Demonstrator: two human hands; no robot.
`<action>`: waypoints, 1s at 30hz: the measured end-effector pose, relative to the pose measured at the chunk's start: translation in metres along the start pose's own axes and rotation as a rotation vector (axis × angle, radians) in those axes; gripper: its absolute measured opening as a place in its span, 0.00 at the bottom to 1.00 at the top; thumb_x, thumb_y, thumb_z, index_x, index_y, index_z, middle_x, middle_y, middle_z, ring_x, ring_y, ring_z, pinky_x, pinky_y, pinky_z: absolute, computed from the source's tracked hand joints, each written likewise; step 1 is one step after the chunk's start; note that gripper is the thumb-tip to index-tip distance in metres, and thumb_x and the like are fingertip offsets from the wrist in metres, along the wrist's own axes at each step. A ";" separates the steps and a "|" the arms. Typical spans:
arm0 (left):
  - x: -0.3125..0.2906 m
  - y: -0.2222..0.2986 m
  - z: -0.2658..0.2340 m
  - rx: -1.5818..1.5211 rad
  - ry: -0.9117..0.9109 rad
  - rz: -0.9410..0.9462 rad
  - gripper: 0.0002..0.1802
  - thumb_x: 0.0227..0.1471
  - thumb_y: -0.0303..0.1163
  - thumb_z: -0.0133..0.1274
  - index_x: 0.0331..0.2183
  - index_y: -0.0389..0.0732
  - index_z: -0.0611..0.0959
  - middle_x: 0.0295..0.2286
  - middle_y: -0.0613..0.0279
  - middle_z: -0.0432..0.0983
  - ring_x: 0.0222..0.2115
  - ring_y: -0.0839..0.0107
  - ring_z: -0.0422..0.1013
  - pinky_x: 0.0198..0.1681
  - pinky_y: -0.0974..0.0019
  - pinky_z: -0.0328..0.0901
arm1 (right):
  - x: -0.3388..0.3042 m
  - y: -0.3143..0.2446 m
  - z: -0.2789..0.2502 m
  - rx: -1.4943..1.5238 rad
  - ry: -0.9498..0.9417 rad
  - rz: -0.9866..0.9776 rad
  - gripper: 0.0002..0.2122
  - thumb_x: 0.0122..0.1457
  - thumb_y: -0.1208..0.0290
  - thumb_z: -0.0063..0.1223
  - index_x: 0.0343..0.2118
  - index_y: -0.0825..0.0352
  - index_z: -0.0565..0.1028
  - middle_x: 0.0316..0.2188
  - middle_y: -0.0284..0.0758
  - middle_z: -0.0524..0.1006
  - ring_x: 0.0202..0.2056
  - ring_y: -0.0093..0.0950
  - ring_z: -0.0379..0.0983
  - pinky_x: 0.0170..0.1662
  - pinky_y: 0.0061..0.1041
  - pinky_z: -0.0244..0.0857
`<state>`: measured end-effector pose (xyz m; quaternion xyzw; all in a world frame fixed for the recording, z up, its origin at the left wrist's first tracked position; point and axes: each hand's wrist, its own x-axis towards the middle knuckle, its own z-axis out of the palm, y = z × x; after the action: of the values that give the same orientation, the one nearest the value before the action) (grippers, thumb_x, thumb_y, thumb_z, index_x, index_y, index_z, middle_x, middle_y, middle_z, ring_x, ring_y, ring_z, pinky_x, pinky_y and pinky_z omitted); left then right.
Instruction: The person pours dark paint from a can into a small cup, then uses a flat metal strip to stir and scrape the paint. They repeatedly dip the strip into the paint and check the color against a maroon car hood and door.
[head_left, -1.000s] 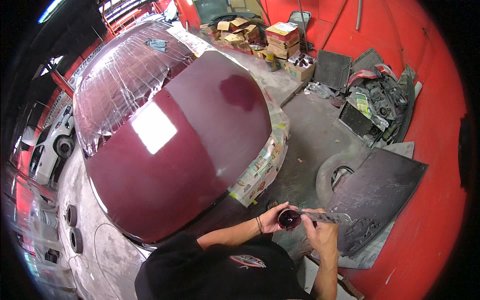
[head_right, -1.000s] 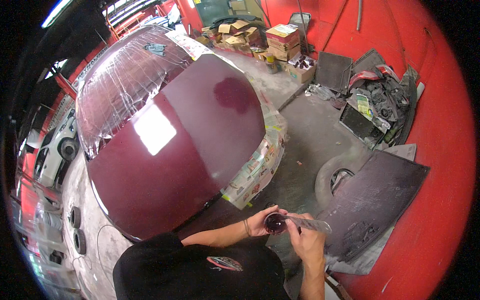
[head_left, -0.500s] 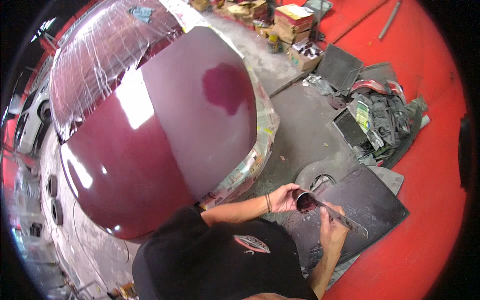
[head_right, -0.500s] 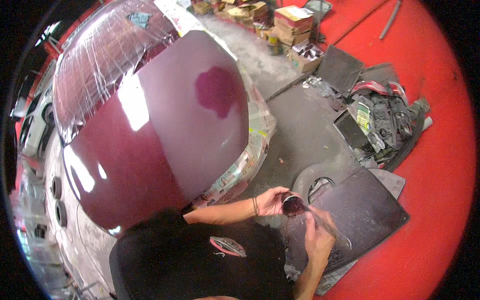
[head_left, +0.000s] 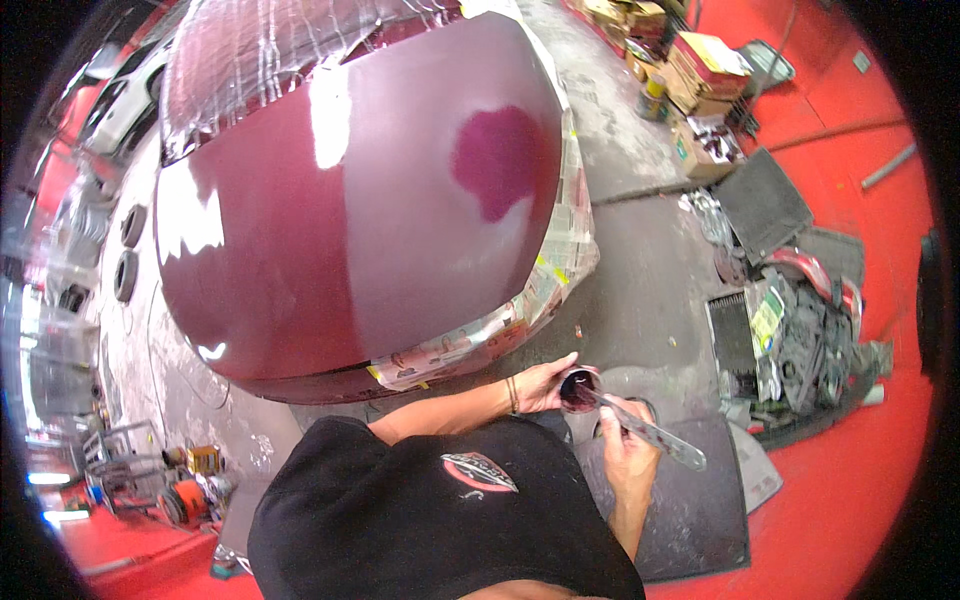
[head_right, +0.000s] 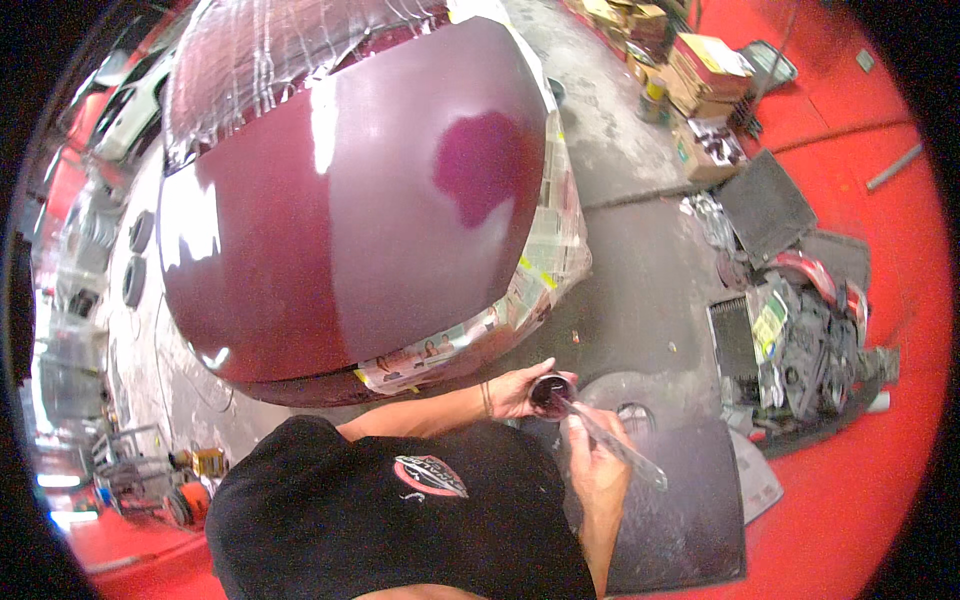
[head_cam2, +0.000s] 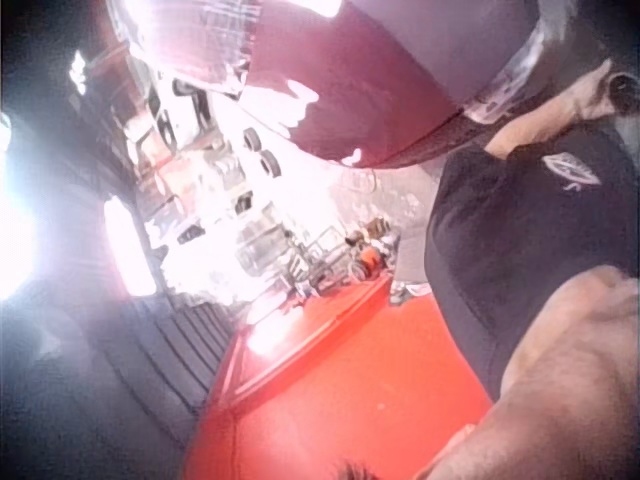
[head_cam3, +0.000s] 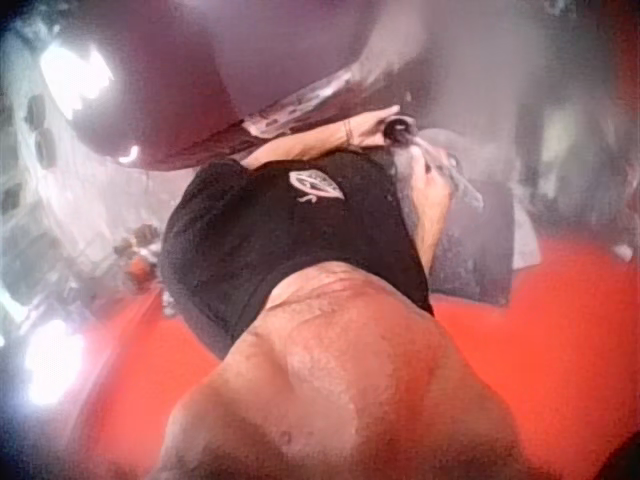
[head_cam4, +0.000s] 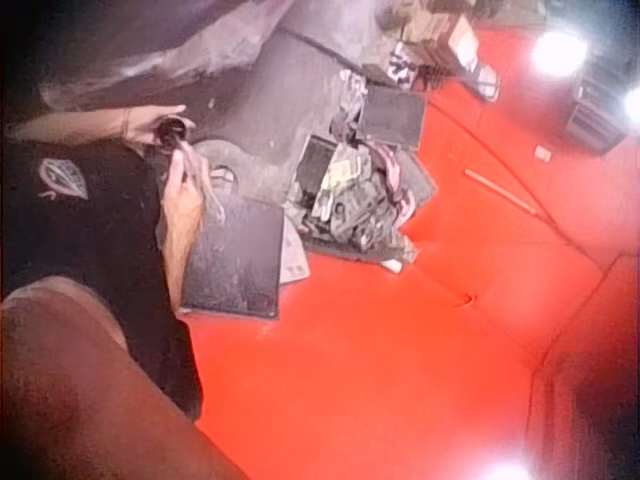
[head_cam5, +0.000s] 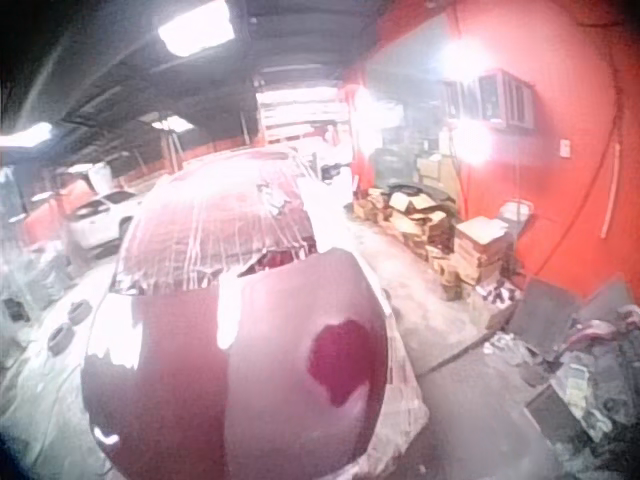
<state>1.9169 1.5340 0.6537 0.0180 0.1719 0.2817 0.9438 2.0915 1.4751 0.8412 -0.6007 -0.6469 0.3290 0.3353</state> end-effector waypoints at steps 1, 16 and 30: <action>-0.003 0.003 0.001 0.040 0.024 0.048 0.34 0.67 0.61 0.42 0.57 0.42 0.76 0.45 0.59 0.80 0.43 0.68 0.79 0.49 0.56 0.76 | 0.012 -0.007 -0.003 -0.062 -0.018 -0.082 0.08 0.61 0.73 0.61 0.42 0.69 0.82 0.36 0.41 0.81 0.37 0.36 0.80 0.42 0.32 0.72; 0.003 -0.024 0.013 -0.236 0.178 0.504 0.26 0.66 0.52 0.46 0.50 0.40 0.81 0.35 0.54 0.84 0.30 0.65 0.81 0.29 0.64 0.76 | 0.104 0.037 -0.031 -0.116 -0.405 -0.750 0.09 0.57 0.70 0.64 0.41 0.60 0.82 0.33 0.33 0.81 0.30 0.33 0.79 0.33 0.32 0.69; -0.078 -0.050 -0.017 -0.266 0.186 0.786 0.25 0.66 0.51 0.46 0.42 0.38 0.84 0.34 0.55 0.84 0.36 0.61 0.81 0.44 0.56 0.75 | 0.066 -0.020 0.029 0.012 -0.526 -0.950 0.08 0.58 0.69 0.64 0.40 0.60 0.82 0.32 0.33 0.81 0.30 0.34 0.79 0.31 0.32 0.69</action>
<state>1.8764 1.4487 0.6554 -0.0651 0.1984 0.6403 0.7392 2.0530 1.5393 0.8438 -0.1380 -0.9073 0.2841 0.2775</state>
